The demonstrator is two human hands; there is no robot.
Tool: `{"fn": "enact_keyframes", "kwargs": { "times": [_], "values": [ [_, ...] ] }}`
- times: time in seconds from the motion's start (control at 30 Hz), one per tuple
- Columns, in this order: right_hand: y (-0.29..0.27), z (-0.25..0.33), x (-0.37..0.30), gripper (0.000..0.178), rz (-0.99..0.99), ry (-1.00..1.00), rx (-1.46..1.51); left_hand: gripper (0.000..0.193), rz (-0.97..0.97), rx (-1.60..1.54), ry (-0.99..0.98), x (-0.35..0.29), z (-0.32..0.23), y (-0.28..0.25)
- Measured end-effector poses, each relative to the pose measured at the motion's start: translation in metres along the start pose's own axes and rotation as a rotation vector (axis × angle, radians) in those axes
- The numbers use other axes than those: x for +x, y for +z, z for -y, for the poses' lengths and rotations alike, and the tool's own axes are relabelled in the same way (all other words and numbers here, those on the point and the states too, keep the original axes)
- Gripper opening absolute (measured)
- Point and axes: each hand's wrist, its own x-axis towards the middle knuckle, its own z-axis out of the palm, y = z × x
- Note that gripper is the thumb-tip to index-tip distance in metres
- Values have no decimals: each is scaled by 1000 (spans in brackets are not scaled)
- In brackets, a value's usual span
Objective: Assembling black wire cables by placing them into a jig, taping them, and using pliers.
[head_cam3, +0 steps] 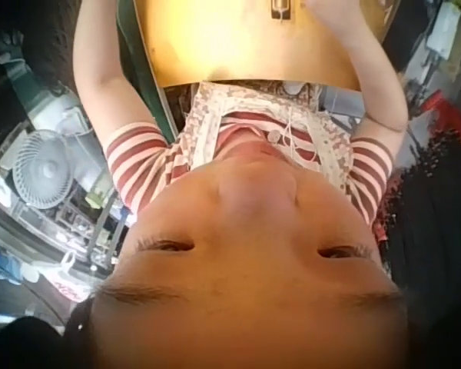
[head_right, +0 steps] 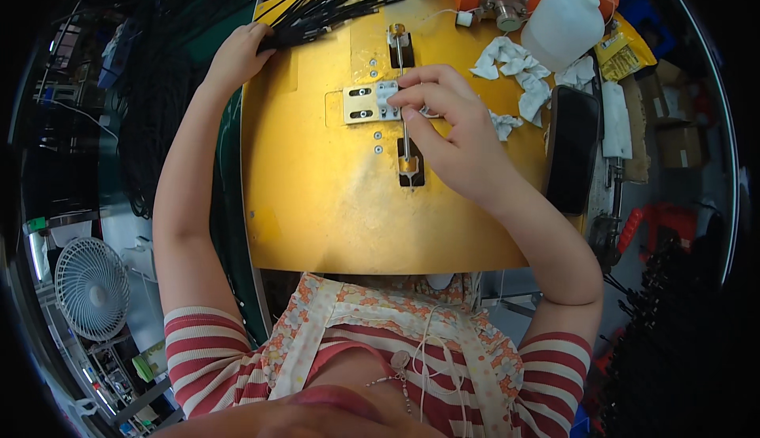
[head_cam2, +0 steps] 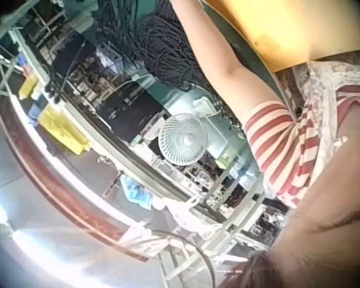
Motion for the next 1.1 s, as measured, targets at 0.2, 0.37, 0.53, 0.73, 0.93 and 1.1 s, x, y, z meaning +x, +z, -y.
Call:
{"fn": "enact_keyframes", "kwargs": {
  "times": [0.2, 0.37, 0.53, 0.73, 0.93, 1.1],
  "values": [
    [0, -8, 6, 14, -6, 39, 27, 16, -364, -318, -6, -14, 15, -31],
    [1, -24, 0, 14, -20, 93, 125, 15, -443, -278, -354, -25, -15, -46],
    [-1, -22, -12, 15, -59, 93, 120, 37, -608, -134, 30, -43, -41, -71],
    [0, -26, -14, 20, -69, -8, 24, 43, -418, -346, 454, -59, -134, -69],
    [2, -18, -16, 35, 81, -201, 88, 41, -307, -339, 535, -72, -155, -36],
    [-3, -23, -22, 29, 158, -412, -104, 39, -286, -372, 532, -78, -163, -31]
  ]
}}
